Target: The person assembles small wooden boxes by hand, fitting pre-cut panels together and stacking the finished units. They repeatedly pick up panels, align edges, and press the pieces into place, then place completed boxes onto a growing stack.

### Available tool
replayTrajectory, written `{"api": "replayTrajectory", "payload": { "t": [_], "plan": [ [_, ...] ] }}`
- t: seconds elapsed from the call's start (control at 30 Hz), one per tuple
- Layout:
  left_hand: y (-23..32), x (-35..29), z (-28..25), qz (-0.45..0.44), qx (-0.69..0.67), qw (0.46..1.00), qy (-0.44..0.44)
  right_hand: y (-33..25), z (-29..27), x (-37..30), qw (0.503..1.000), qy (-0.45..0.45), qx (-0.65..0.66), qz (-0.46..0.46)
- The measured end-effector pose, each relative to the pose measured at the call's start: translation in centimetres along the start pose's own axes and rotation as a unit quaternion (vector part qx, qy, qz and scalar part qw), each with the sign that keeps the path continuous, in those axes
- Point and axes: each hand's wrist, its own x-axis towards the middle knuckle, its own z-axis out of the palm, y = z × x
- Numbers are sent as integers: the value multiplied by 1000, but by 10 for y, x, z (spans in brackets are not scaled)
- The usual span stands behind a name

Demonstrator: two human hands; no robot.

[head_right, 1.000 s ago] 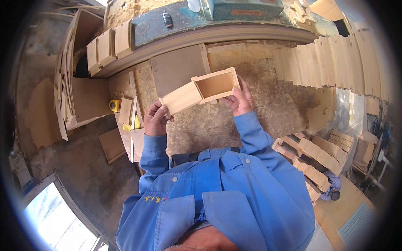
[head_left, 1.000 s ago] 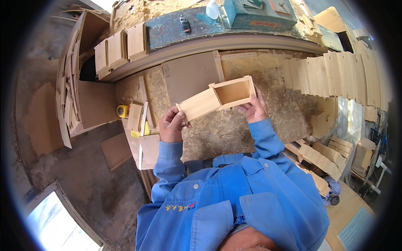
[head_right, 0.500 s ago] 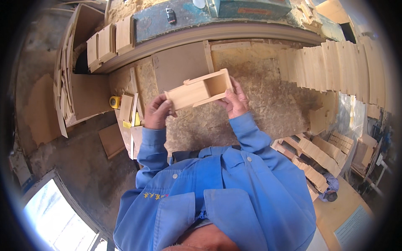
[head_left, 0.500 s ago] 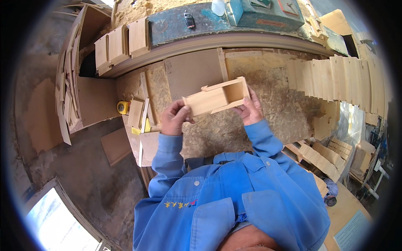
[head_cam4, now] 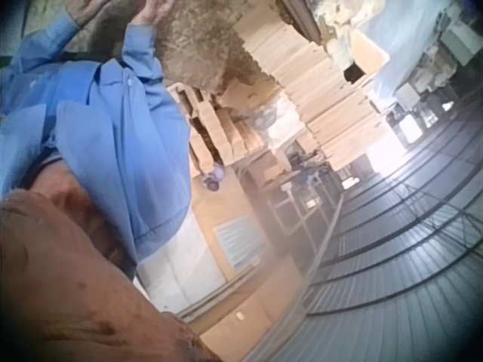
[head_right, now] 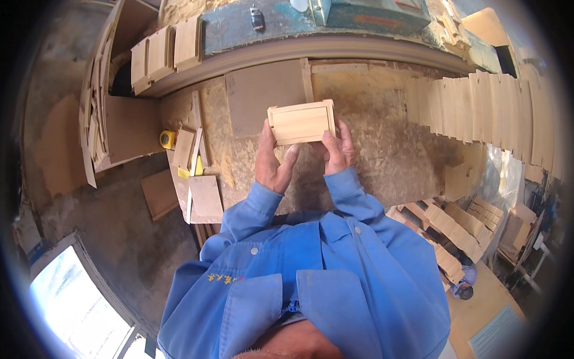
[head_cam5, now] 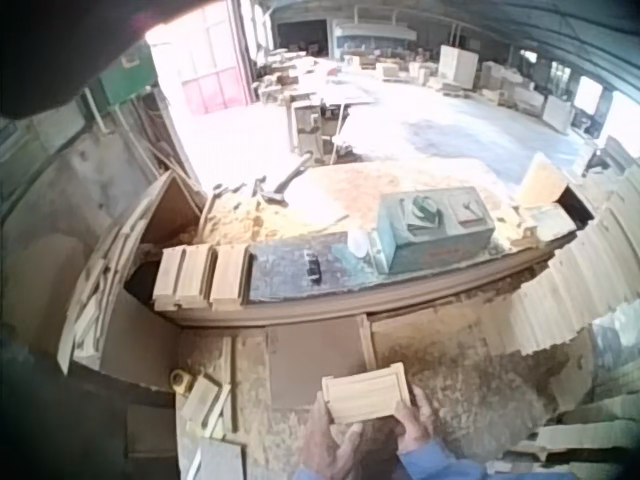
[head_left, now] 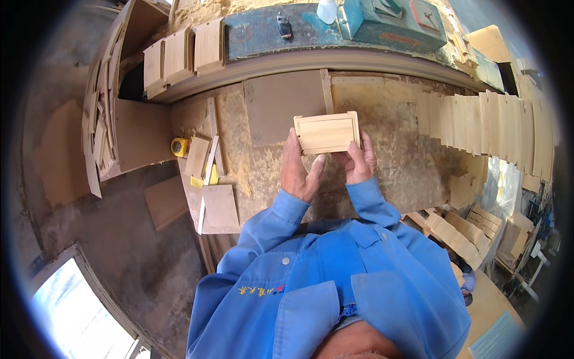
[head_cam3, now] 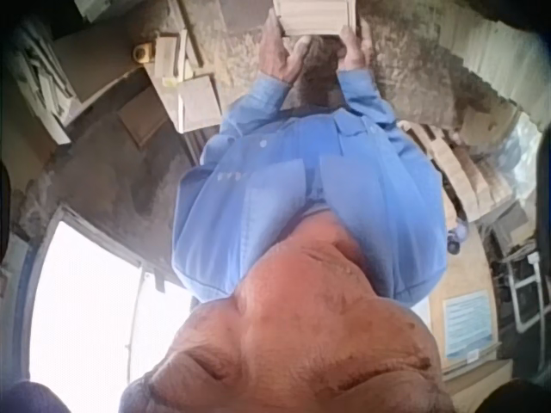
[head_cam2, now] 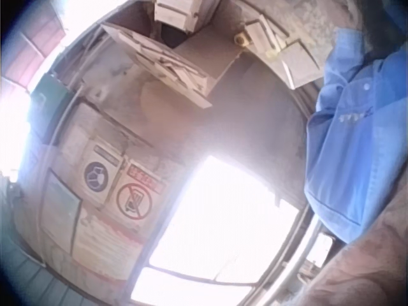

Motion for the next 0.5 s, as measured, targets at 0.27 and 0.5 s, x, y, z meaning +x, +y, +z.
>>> {"api": "replayTrajectory", "payload": {
  "t": [0.27,0.5],
  "plan": [
    [-12,2,-1,32,-27,999,-28,-10,-5,9,1000,0,-5,6],
    [-24,1,-7,35,-104,993,-35,-4,-3,16,1000,-6,-17,8]
  ]
}}
